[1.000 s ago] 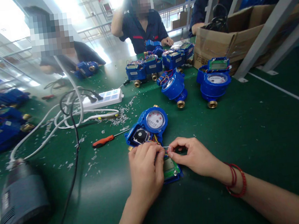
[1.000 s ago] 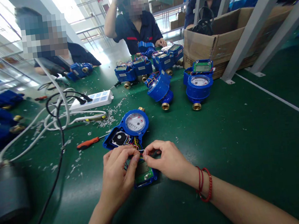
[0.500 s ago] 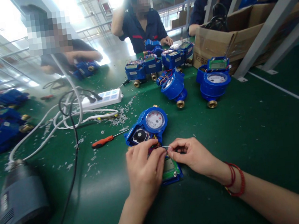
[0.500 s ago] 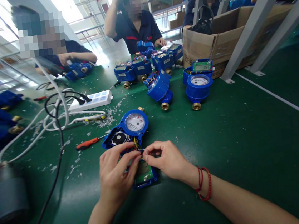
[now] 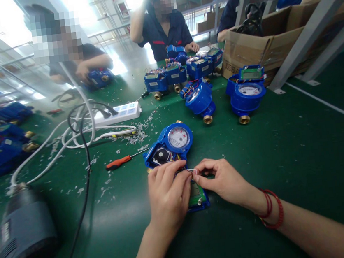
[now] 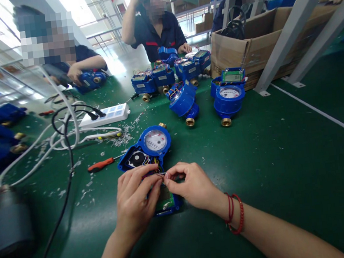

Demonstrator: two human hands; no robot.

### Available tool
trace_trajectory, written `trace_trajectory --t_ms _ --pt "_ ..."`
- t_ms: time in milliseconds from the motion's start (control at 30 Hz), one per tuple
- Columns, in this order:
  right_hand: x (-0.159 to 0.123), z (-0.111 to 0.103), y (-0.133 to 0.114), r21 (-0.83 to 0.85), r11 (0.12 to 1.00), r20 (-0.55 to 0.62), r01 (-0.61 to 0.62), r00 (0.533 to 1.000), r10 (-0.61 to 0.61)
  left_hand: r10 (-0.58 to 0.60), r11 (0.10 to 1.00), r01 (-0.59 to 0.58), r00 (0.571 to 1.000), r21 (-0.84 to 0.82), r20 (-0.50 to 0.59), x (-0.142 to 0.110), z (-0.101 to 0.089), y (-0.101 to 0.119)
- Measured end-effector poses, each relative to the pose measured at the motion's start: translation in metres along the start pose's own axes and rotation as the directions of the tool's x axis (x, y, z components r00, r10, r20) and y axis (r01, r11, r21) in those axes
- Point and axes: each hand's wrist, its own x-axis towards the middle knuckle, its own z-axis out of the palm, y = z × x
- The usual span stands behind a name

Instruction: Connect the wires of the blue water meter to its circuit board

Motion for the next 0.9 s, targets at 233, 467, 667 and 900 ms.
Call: trace_trajectory --t_ms 233,467,667,900 --pt "-0.0006 0.0009 0.0008 0.011 0.999 -0.018 -0.034 0.999 0.034 -0.097 0.990 0.094 0.995 -0.103 -0.018 -0.0017 -0.0004 0.0016" --pt "-0.0036 0.0001 0.0014 -0.036 0.999 -0.062 0.031 0.998 -0.033 -0.041 0.995 0.043 0.999 -0.087 0.031 -0.0025 -0.0029 0.0019" --pt "-0.0037 0.0011 0.0046 0.006 1.000 -0.084 0.013 0.996 -0.013 -0.072 0.997 0.074 0.996 -0.033 0.059 -0.0013 -0.0041 0.0038" --pt "-0.0028 0.0042 0.0031 0.143 0.989 -0.072 -0.031 0.997 0.042 -0.081 0.996 0.083 0.996 -0.029 0.044 -0.0011 -0.0017 0.0056"
